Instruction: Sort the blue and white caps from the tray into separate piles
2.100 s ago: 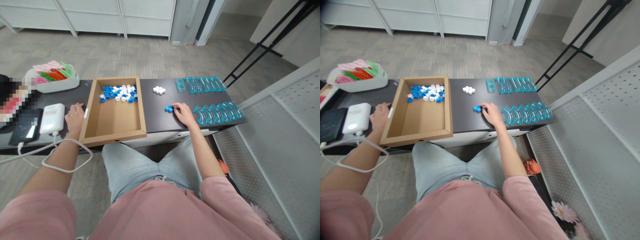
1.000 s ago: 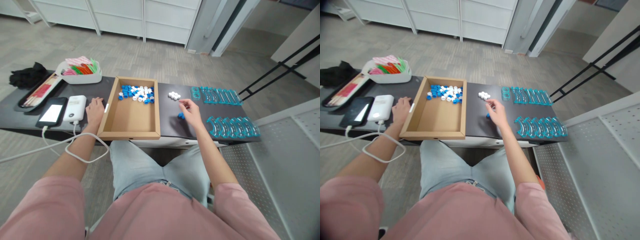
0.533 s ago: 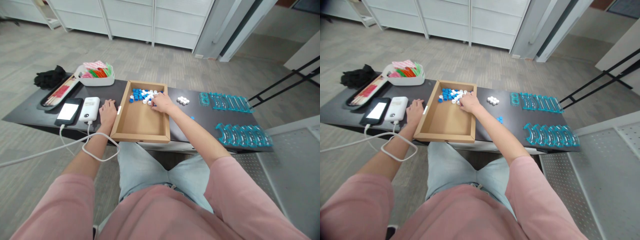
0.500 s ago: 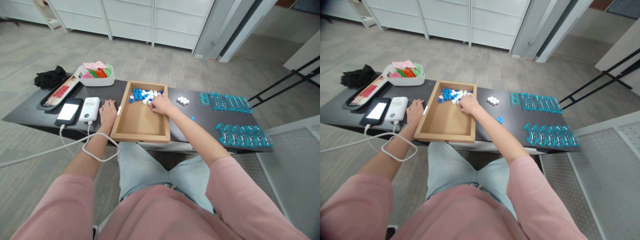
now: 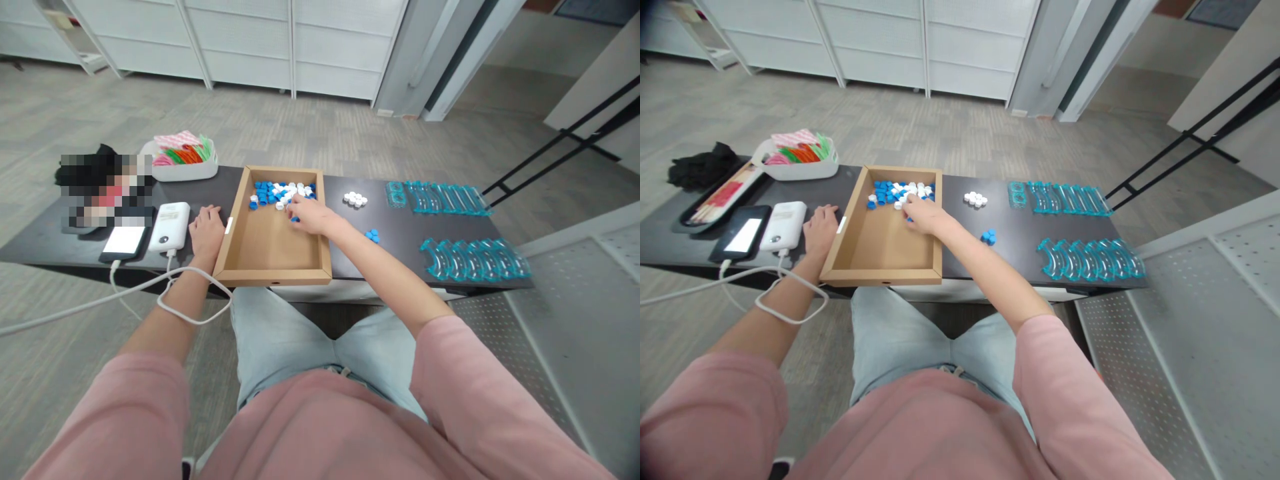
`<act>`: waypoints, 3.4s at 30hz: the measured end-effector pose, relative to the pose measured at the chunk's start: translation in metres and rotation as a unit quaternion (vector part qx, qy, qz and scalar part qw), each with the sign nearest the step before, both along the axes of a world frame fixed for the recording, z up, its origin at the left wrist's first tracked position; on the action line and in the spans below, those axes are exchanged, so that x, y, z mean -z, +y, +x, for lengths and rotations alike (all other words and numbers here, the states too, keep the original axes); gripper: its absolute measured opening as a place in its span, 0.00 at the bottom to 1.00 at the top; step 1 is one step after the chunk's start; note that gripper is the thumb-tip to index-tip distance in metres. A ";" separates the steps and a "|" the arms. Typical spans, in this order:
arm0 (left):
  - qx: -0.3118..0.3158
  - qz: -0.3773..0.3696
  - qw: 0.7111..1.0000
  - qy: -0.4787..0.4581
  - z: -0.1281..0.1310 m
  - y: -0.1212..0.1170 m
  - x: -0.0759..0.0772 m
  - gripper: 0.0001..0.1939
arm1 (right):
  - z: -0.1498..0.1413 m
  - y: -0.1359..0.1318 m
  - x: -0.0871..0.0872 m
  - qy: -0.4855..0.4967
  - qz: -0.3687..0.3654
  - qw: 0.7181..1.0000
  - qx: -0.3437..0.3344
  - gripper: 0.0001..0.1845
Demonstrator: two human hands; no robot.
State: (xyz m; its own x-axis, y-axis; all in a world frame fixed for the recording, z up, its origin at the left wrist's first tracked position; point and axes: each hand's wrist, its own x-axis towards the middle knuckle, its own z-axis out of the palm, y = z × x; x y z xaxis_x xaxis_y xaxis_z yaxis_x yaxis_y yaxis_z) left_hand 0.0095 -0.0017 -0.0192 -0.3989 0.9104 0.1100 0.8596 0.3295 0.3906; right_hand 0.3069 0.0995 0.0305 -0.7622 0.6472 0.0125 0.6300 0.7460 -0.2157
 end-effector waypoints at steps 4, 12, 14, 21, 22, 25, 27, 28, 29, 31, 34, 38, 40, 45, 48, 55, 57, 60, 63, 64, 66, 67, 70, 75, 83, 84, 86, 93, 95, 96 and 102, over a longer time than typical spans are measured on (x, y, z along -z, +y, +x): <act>0.011 -0.015 1.000 -0.005 -0.001 -0.001 -0.002 0.40 | 0.040 0.000 -0.015 0.175 -0.037 0.984 0.003 0.14; 0.004 -0.058 0.998 0.040 0.000 0.001 -0.008 0.36 | 0.232 -0.023 0.026 0.343 -0.037 0.898 0.274 0.18; 0.001 -0.066 0.997 0.049 0.003 0.001 -0.010 0.34 | 0.261 -0.035 0.050 0.339 -0.047 0.886 0.312 0.18; -0.006 -0.078 0.994 0.082 0.008 0.000 -0.015 0.34 | 0.273 -0.065 0.086 0.330 -0.069 0.892 0.300 0.25; -0.008 -0.078 0.993 0.086 0.007 0.000 -0.015 0.34 | 0.272 -0.066 0.086 0.334 -0.067 0.893 0.294 0.26; -0.005 -0.083 0.992 0.093 0.005 0.002 -0.014 0.34 | 0.269 -0.070 0.082 0.335 -0.065 0.894 0.292 0.26; 0.003 -0.086 0.992 0.096 0.003 0.003 -0.013 0.34 | 0.268 -0.072 0.081 0.334 -0.067 0.894 0.291 0.26; 0.005 -0.088 0.991 0.099 0.003 0.003 -0.013 0.34 | 0.267 -0.073 0.081 0.333 -0.067 0.895 0.290 0.26; 0.006 -0.089 0.991 0.102 0.003 0.004 -0.013 0.34 | 0.267 -0.074 0.081 0.331 -0.067 0.895 0.290 0.26; 0.003 -0.093 0.990 0.107 0.003 0.004 -0.014 0.34 | 0.266 -0.074 0.081 0.326 -0.066 0.897 0.291 0.25; 0.003 -0.099 0.991 0.093 0.003 0.005 -0.014 0.34 | 0.265 -0.075 0.081 0.320 -0.064 0.900 0.291 0.25; 0.000 -0.092 0.994 0.066 0.002 0.004 -0.013 0.35 | 0.266 -0.075 0.083 0.314 -0.062 0.903 0.285 0.25; 0.000 -0.083 0.995 0.060 0.001 0.004 -0.012 0.34 | 0.267 -0.074 0.085 0.316 -0.059 0.906 0.277 0.24; -0.008 -0.088 0.994 0.071 0.006 0.003 -0.015 0.33 | 0.270 -0.071 0.090 0.327 -0.044 0.908 0.259 0.22; -0.012 -0.098 0.991 0.092 0.010 0.002 -0.018 0.33 | 0.270 -0.070 0.091 0.321 -0.028 0.913 0.251 0.16; -0.012 -0.107 0.989 0.099 0.011 0.001 -0.019 0.33 | 0.271 -0.068 0.093 0.324 -0.013 0.910 0.256 0.12; -0.010 -0.103 0.990 0.095 0.010 0.001 -0.018 0.33 | 0.270 -0.068 0.094 0.324 -0.014 0.910 0.259 0.13; -0.008 -0.094 0.990 0.105 0.009 0.002 -0.016 0.32 | 0.270 -0.069 0.093 0.321 -0.017 0.911 0.260 0.15; -0.003 -0.092 0.989 0.114 0.006 0.003 -0.014 0.32 | 0.269 -0.071 0.090 0.315 -0.016 0.915 0.251 0.22; -0.001 -0.091 0.989 0.113 0.005 0.003 -0.013 0.31 | 0.269 -0.072 0.089 0.310 -0.015 0.919 0.244 0.24; 0.000 -0.087 0.990 0.107 0.004 0.003 -0.012 0.31 | 0.268 -0.073 0.087 0.293 -0.013 0.929 0.227 0.25; -0.001 -0.085 0.991 0.102 0.004 0.003 -0.012 0.31 | 0.267 -0.074 0.085 0.285 -0.012 0.933 0.218 0.25; -0.005 -0.082 0.992 0.096 0.004 0.003 -0.011 0.31 | 0.266 -0.074 0.083 0.272 -0.008 0.940 0.206 0.24; -0.005 -0.083 0.990 0.111 0.005 0.003 -0.011 0.31 | 0.266 -0.075 0.082 0.269 -0.010 0.940 0.210 0.23; -0.009 -0.089 0.993 0.083 0.006 0.003 -0.015 0.33 | 0.268 -0.075 0.085 0.310 -0.009 0.923 0.228 0.22; -0.007 -0.088 0.993 0.082 0.006 0.003 -0.015 0.33 | 0.268 -0.075 0.085 0.314 -0.009 0.921 0.229 0.22; -0.008 -0.090 0.992 0.085 0.006 0.003 -0.015 0.33 | 0.267 -0.075 0.084 0.321 -0.011 0.919 0.230 0.22; -0.006 -0.091 0.992 0.090 0.006 0.003 -0.014 0.32 | 0.268 -0.075 0.084 0.338 -0.025 0.909 0.244 0.24; -0.001 -0.082 0.993 0.090 0.007 0.002 -0.014 0.31 | 0.270 -0.075 0.084 0.354 -0.026 0.897 0.264 0.24; 0.000 -0.078 0.993 0.090 0.007 0.002 -0.014 0.31 | 0.271 -0.074 0.084 0.364 -0.024 0.889 0.278 0.24; -0.002 -0.073 0.996 0.056 0.008 0.000 -0.014 0.32 | 0.228 -0.054 0.056 0.379 0.005 0.887 0.265 0.17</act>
State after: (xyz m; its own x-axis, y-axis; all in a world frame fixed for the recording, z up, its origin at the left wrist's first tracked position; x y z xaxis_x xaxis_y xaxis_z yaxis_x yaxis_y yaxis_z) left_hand 0.0177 -0.0012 -0.0049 -0.3949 0.9185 0.0202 0.8939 0.3790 0.2395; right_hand 0.5344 0.0458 -0.0252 -0.1212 0.9087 0.3994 0.5697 0.3932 -0.7217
